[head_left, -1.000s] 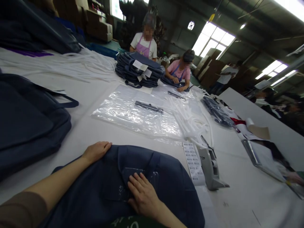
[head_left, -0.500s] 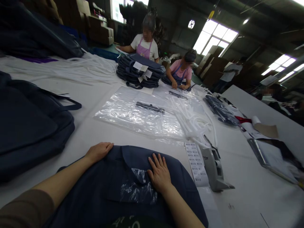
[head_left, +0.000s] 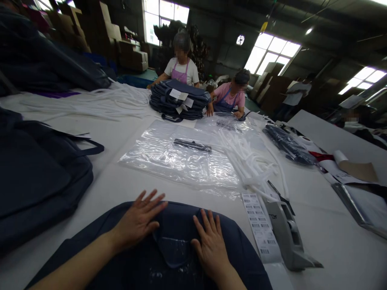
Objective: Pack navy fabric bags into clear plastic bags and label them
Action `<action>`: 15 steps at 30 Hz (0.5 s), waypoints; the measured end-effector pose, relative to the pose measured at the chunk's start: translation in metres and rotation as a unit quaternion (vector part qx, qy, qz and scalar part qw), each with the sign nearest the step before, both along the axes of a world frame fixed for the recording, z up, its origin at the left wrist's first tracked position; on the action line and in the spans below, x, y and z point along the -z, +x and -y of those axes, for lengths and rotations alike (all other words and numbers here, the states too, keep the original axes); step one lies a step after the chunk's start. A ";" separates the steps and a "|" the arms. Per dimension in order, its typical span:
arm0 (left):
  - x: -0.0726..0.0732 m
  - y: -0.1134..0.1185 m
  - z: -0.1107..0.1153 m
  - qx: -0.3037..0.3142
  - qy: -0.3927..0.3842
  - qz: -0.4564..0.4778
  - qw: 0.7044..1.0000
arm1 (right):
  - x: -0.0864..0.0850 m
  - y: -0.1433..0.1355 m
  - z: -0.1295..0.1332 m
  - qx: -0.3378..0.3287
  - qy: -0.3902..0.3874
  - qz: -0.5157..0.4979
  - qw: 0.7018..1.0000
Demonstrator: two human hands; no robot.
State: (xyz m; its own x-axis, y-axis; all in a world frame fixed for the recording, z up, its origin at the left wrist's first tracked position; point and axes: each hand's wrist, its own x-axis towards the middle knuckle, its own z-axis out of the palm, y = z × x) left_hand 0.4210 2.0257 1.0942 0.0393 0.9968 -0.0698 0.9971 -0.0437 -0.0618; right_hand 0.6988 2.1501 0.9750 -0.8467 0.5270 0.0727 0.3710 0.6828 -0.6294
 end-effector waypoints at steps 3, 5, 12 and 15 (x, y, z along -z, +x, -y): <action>0.021 0.014 0.012 0.057 -0.126 0.007 0.990 | 0.018 -0.006 0.009 -0.039 -0.067 0.034 0.996; 0.029 0.016 0.020 0.039 -0.156 0.021 0.987 | 0.024 -0.004 0.013 -0.048 -0.088 0.033 0.994; 0.001 -0.035 -0.034 -0.098 -0.016 0.165 0.981 | 0.017 -0.003 -0.068 0.080 -0.115 -0.101 0.985; -0.002 -0.092 -0.114 -0.218 -0.026 0.189 0.957 | 0.030 -0.044 -0.146 0.122 -0.158 -0.124 0.972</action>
State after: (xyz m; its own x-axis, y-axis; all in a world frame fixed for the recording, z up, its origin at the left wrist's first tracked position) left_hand 0.3291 2.1398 1.0959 -0.3465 0.9200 -0.1832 0.8721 0.3878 0.2983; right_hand 0.6545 2.2957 0.9452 -0.6712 0.7388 0.0610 0.3070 0.3519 -0.8843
